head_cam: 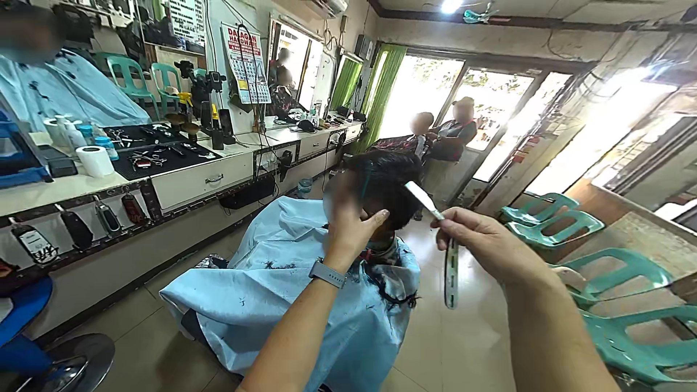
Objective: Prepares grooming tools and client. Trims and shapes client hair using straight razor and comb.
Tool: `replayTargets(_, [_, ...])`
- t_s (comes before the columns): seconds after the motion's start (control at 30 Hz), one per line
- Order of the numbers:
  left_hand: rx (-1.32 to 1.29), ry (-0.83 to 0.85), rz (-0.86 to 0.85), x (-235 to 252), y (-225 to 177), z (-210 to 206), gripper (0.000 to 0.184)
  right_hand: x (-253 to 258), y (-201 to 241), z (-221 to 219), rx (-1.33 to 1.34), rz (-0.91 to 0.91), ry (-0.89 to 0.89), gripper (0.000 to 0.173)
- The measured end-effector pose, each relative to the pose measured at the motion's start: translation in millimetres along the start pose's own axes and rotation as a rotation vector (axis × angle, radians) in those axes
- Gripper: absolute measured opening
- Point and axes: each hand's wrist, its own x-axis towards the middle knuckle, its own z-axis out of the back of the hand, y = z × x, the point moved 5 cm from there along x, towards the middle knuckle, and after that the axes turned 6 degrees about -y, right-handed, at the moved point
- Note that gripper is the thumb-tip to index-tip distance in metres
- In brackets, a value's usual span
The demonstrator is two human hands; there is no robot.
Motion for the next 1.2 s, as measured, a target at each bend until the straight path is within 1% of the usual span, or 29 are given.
replayTargets(0.07, [-0.052, -0.013, 0.029, -2, 4, -5, 0.043, 1, -11, -12, 0.029, -0.04, 0.046, 0.025])
replayTargets(0.17, [-0.233, -0.011, 0.091, -7, 15, -12, 0.025, 2, -23, -27, 0.053, -0.096, 0.123, 0.026])
replayTargets(0.23, [-0.328, -0.017, 0.13, -12, 20, -15, 0.02, 4, -29, -36, 0.084, -0.127, 0.187, 0.026])
replayTargets(0.33, [-0.415, -0.027, 0.176, -17, 23, -17, 0.018, 9, -36, -46, 0.13, -0.181, 0.262, 0.027])
replayTargets(0.4, [-0.444, -0.039, 0.181, -17, 25, -18, 0.016, 13, -40, -50, 0.149, -0.206, 0.275, 0.026])
replayTargets(0.6, [-0.494, -0.056, 0.189, -17, 26, -20, 0.015, 24, -43, -52, 0.154, -0.206, 0.264, 0.026])
replayTargets(0.77, [-0.526, -0.042, 0.171, -16, 28, -22, 0.015, 28, -41, -47, 0.149, -0.168, 0.198, 0.026])
replayTargets(0.9, [-0.548, -0.039, 0.179, -15, 28, -21, 0.016, 30, -46, -49, 0.152, -0.157, 0.216, 0.025])
replayTargets(1.03, [-0.569, -0.028, 0.177, -15, 28, -20, 0.014, 30, -48, -46, 0.169, -0.152, 0.177, 0.025])
replayTargets(1.2, [-0.583, -0.027, 0.17, -14, 26, -19, 0.013, 31, -48, -46, 0.186, -0.149, 0.186, 0.026])
